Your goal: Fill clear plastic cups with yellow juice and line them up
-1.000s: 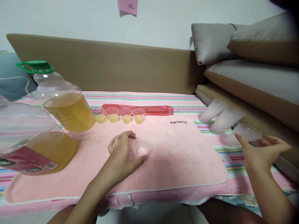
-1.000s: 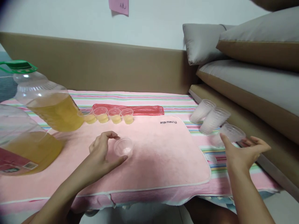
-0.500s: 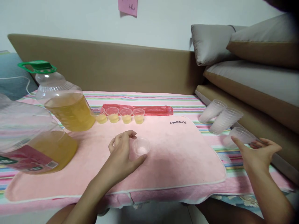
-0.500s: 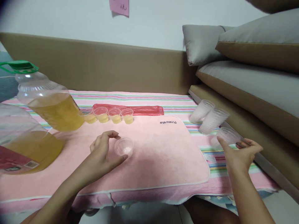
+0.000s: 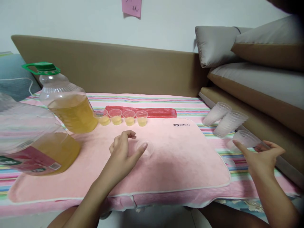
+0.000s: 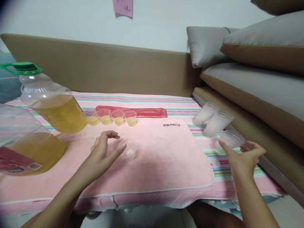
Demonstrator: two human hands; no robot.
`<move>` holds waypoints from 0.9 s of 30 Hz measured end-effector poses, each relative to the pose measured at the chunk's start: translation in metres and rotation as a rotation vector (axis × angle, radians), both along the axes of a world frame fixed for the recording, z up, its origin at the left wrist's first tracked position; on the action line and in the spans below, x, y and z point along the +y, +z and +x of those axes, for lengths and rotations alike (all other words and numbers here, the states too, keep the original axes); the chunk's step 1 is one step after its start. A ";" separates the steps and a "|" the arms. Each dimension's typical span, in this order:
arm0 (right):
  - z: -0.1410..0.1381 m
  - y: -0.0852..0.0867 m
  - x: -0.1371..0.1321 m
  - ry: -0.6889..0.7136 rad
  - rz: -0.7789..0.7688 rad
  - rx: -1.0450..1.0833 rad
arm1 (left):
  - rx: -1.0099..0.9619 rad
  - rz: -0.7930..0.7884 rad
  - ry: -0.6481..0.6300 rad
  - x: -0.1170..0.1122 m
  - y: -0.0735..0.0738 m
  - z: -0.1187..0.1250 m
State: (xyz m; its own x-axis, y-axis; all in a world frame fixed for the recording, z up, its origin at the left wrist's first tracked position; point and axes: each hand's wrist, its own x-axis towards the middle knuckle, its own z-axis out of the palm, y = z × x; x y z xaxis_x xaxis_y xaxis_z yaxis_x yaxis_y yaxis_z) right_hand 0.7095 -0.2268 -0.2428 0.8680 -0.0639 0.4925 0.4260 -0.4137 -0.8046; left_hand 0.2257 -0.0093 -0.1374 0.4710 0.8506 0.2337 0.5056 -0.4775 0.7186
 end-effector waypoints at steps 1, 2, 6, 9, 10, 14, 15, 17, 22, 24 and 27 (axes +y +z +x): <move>-0.002 0.003 -0.001 -0.031 -0.014 -0.002 | -0.038 0.008 0.021 0.001 0.000 0.000; -0.004 0.007 -0.001 -0.069 -0.020 -0.016 | -0.074 0.020 0.037 0.003 0.001 -0.001; -0.020 0.029 0.004 -0.102 0.085 -0.277 | -0.190 0.100 0.053 0.008 0.006 -0.003; -0.059 0.045 0.021 0.068 0.107 -0.459 | -0.217 0.137 0.043 0.010 0.007 -0.006; -0.079 0.051 0.030 0.160 0.082 -0.468 | -0.211 0.137 0.038 0.011 0.006 -0.007; -0.176 0.068 0.071 0.664 0.045 -0.485 | -0.169 0.129 0.020 0.011 0.001 -0.011; -0.198 0.071 0.081 0.787 0.021 -0.477 | -0.154 0.128 0.015 0.012 0.000 -0.012; -0.236 0.073 0.098 0.984 -0.046 -0.417 | -0.112 0.123 -0.011 0.013 -0.001 -0.015; -0.283 0.065 0.120 1.207 -0.140 -0.359 | -0.031 0.130 -0.066 0.014 -0.003 -0.025; -0.288 0.061 0.123 1.203 -0.161 -0.353 | -0.015 0.119 -0.072 0.014 -0.005 -0.030; -0.287 0.056 0.123 1.165 -0.181 -0.323 | 0.020 0.097 -0.073 0.012 -0.008 -0.035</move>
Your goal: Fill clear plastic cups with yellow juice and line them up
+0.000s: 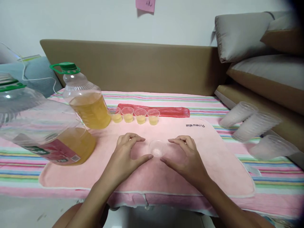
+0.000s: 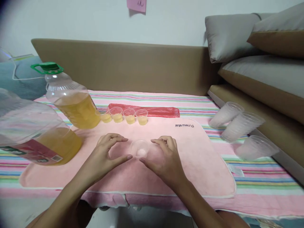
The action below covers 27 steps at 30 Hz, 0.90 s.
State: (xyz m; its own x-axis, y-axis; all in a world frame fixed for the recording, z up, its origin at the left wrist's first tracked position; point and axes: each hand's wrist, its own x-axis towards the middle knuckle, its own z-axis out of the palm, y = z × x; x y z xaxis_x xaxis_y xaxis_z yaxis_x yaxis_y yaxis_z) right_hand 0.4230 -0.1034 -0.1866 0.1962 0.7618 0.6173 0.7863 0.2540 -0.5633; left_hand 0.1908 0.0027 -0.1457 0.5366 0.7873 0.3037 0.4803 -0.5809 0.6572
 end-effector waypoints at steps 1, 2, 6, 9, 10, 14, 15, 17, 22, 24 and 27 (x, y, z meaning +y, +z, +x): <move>0.001 -0.001 0.000 -0.010 -0.007 0.010 | 0.013 -0.003 0.003 -0.001 -0.001 -0.001; 0.002 -0.003 0.001 -0.016 -0.015 0.023 | 0.023 -0.006 0.006 -0.001 -0.003 -0.001; 0.002 -0.006 0.003 -0.003 -0.047 0.076 | 0.032 -0.009 0.016 -0.003 -0.007 0.002; 0.000 -0.007 0.003 0.014 -0.041 0.080 | 0.030 -0.009 0.009 -0.002 -0.008 0.005; 0.000 -0.007 0.003 0.017 -0.036 0.077 | 0.030 -0.009 0.006 -0.002 -0.008 0.006; 0.000 -0.006 0.001 0.020 -0.037 0.068 | 0.024 -0.007 0.002 -0.002 -0.008 0.008; 0.000 -0.006 0.000 0.022 -0.039 0.067 | 0.020 -0.008 0.001 -0.002 -0.009 0.008; 0.001 -0.006 -0.001 0.023 -0.037 0.062 | 0.012 -0.010 -0.001 -0.003 -0.009 0.009; 0.002 -0.003 -0.004 0.008 -0.017 0.032 | 0.003 -0.016 -0.005 -0.006 -0.010 0.012; 0.002 -0.002 -0.005 0.001 -0.007 0.011 | 0.007 -0.020 -0.004 -0.006 -0.010 0.015; 0.003 -0.002 -0.006 -0.014 0.000 -0.025 | 0.015 -0.015 -0.002 -0.007 -0.010 0.017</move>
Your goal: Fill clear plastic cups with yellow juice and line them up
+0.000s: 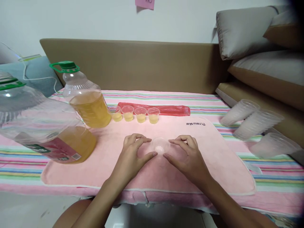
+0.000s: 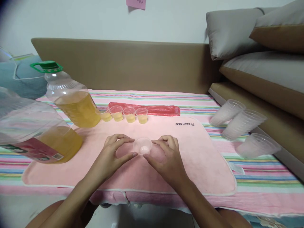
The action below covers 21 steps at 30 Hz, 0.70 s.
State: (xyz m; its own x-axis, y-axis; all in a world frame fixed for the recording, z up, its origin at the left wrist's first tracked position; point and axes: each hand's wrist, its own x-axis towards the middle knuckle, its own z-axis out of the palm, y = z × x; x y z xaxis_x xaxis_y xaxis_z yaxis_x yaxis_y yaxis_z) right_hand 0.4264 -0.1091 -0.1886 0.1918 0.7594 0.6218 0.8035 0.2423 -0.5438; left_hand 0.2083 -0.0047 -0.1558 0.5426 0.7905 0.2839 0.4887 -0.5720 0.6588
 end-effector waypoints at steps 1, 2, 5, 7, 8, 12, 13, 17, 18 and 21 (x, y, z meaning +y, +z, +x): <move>0.000 0.000 0.000 -0.005 -0.001 -0.008 | 0.002 0.006 0.000 0.000 0.000 0.001; 0.001 -0.001 0.000 -0.009 -0.005 -0.012 | 0.005 0.014 0.000 -0.001 0.000 0.001; 0.002 -0.002 0.001 -0.017 -0.023 -0.012 | 0.016 0.035 -0.007 -0.001 0.000 0.002; 0.002 -0.003 0.001 -0.022 -0.031 -0.008 | 0.025 0.042 -0.013 -0.001 0.000 0.002; 0.002 -0.004 0.001 -0.024 -0.034 -0.007 | 0.030 0.042 -0.015 -0.001 0.001 0.003; 0.002 -0.004 0.001 -0.028 -0.047 -0.008 | 0.031 0.048 -0.012 -0.001 0.003 0.003; 0.002 -0.003 0.001 -0.026 -0.048 -0.008 | 0.031 0.045 -0.009 0.000 0.003 0.003; 0.001 -0.002 0.000 -0.010 -0.042 -0.008 | 0.033 0.021 -0.005 0.003 0.003 0.000; 0.001 -0.001 -0.001 -0.007 -0.042 -0.008 | 0.027 0.020 -0.005 0.004 0.003 -0.002; 0.004 0.000 -0.002 -0.012 -0.032 -0.001 | -0.024 0.036 0.004 0.006 0.004 -0.005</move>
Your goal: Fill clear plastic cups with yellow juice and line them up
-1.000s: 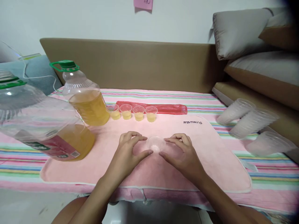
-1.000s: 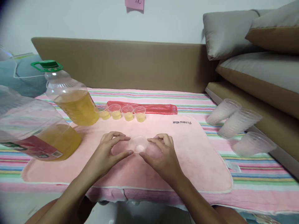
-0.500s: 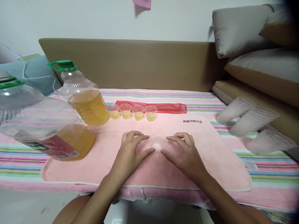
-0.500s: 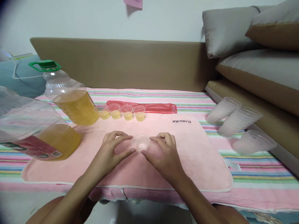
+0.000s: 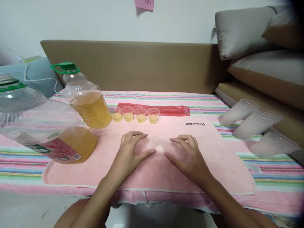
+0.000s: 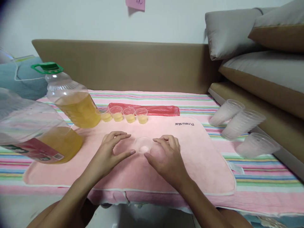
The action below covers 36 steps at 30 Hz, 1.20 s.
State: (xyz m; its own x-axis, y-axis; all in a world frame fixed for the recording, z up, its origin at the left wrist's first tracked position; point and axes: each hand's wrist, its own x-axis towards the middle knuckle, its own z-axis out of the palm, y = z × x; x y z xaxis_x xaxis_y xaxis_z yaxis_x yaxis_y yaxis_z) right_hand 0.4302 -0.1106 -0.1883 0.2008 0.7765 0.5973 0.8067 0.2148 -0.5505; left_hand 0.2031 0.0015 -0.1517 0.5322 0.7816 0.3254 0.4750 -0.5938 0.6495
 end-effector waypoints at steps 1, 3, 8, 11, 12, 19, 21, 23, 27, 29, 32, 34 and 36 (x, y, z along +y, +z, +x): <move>0.001 0.001 0.000 -0.009 0.005 0.013 | -0.027 0.011 0.010 0.000 0.001 -0.001; 0.005 0.004 -0.002 -0.028 0.010 0.068 | -0.080 0.042 0.042 0.000 0.005 -0.003; 0.009 0.019 -0.011 -0.003 0.096 0.247 | -0.087 0.138 0.016 -0.006 0.016 -0.006; 0.003 0.025 -0.020 0.146 0.058 0.333 | -0.062 0.200 -0.097 -0.012 0.022 -0.010; 0.000 0.025 -0.023 0.214 0.020 0.350 | -0.053 0.218 -0.131 -0.014 0.024 -0.012; -0.047 0.014 -0.038 0.569 -0.052 0.142 | -0.017 0.561 0.015 -0.047 0.061 -0.073; -0.058 0.010 -0.041 0.657 -0.059 0.076 | -0.017 0.689 0.123 -0.051 0.083 -0.104; -0.065 0.004 -0.043 0.737 -0.043 0.089 | -0.061 0.747 0.289 -0.048 0.106 -0.135; -0.067 -0.009 -0.044 0.817 -0.044 0.148 | -0.024 0.916 0.628 -0.020 0.143 -0.182; -0.066 -0.012 -0.045 0.799 -0.118 0.148 | 0.153 0.913 0.686 -0.003 0.154 -0.193; -0.063 -0.010 -0.048 0.771 -0.254 0.184 | 0.394 0.899 0.723 0.014 0.162 -0.196; -0.061 -0.007 -0.050 0.763 -0.358 0.212 | 0.488 0.846 0.720 0.018 0.166 -0.192; -0.059 -0.005 -0.051 0.751 -0.420 0.231 | 0.530 0.755 0.693 0.019 0.170 -0.186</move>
State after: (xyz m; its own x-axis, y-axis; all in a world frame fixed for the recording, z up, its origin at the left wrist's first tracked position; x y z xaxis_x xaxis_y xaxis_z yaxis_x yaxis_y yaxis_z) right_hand 0.3710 -0.1618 -0.1933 -0.3690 0.8976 0.2411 0.3933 0.3859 -0.8345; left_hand 0.0175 0.0210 0.0179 0.2741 0.6605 0.6990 0.9580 -0.2511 -0.1384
